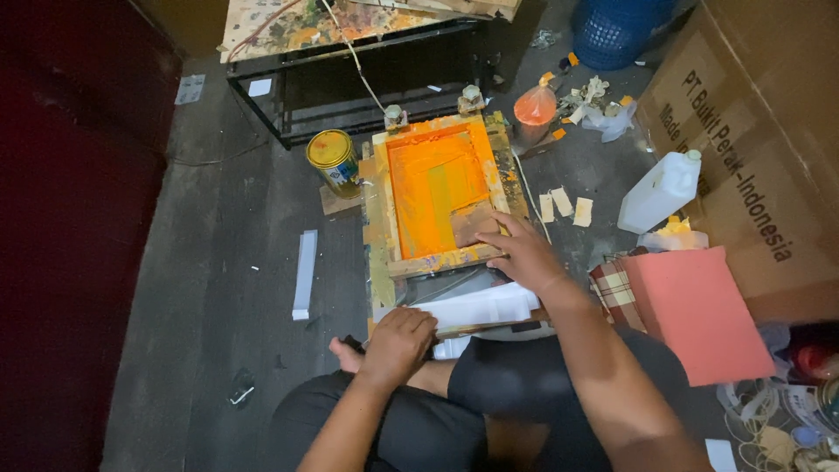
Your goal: The person sits on the floor and uses a squeegee to pull orange ink across a screen printing frame. They repeatedly lift the frame, place a white strip underneath, and pull the ink through the screen to print the strip.
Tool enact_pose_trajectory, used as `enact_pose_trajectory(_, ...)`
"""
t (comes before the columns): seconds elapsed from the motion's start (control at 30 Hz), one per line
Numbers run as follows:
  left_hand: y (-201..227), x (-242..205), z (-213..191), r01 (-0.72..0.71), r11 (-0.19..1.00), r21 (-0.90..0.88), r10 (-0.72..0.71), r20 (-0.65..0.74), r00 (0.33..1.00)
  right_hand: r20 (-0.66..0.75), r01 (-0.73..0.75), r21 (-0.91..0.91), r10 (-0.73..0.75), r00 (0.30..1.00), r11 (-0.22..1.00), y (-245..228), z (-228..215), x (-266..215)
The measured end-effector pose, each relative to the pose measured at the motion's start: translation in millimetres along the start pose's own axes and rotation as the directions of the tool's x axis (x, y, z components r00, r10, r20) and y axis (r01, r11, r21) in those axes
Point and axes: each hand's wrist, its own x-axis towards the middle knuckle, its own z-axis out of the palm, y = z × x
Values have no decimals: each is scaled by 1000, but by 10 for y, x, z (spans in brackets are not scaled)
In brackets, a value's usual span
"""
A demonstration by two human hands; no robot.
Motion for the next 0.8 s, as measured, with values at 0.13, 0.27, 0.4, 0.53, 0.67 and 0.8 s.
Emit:
enact_pose_trajectory(0.13, -3, 39, -73, 4, 1000, 7, -4, 2, 1000, 9, -6, -6, 6, 1000, 1000, 5, 12, 4)
enact_pose_trajectory(0.27, 22, 73, -133, 37, 999, -23, -37, 9, 999, 1, 3, -3, -3, 1000, 1000, 32, 27, 14)
enact_pose_trajectory(0.4, 21, 100, -207, 80, 996, -49, -80, 4, 997, -9, 24, 9, -24, 1000, 1000, -29, -12, 4)
enact_pose_trajectory(0.53, 53, 186, -364, 42, 999, -5, -42, -12, 999, 25, 20, 19, -20, 999, 1000, -21, -46, 12)
enact_pose_trajectory(0.67, 84, 191, -439, 68, 997, 32, -65, -101, 993, 37, 18, 13, -19, 999, 1000, -47, -70, 5)
enact_pose_trajectory(0.8, 151, 338, -668, 110, 993, -31, -114, -170, 979, 27, 30, 25, -31, 999, 999, -47, -75, 15)
